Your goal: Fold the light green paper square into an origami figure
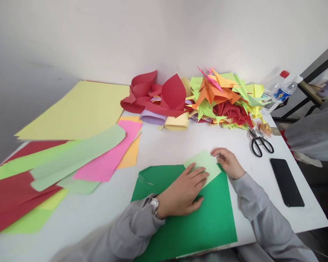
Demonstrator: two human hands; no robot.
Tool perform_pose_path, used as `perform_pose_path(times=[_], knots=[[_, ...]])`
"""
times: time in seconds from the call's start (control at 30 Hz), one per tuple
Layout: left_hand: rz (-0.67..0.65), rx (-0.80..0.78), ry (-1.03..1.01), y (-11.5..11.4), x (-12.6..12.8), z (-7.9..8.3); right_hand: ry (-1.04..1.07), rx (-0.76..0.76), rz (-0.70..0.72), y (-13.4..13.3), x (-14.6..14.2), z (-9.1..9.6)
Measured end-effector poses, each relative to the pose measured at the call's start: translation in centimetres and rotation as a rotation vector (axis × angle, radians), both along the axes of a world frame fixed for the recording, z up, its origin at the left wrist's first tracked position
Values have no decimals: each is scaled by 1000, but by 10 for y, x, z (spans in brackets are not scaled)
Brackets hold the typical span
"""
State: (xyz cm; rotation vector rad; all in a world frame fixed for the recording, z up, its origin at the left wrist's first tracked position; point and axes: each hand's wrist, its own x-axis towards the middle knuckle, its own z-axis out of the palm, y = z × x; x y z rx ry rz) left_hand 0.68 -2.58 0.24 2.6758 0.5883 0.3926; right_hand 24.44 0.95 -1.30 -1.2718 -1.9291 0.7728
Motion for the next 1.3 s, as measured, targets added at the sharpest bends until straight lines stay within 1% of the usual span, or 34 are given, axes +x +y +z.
perform_pose_path(times=[0.07,0.13,0.33,0.43,0.57,0.73,0.93,1.07,1.3], knots=[[9,20,-12,0,1,-2,9,6,-25,0,1,-2],[21,48,-24,0,2,-3,-31,12,-34,0,1,-1],[27,107,-22,2,4,-3,-284,3,4,-5,-2,7],[27,128,6,2,6,-2,-340,-6,11,-6,-3,9],[33,169,27,0,11,-1,-353,-20,2,-6,-4,9],[72,213,41,-4,16,5,-352,-28,-2,-6,-4,9],[56,281,-48,-10,14,8,-350,-31,3,-7,-5,9],[74,266,-85,-15,11,8,-353,-33,5,-7,-5,10],[51,247,-166,-16,7,8,-360,-32,14,-6,-4,10]])
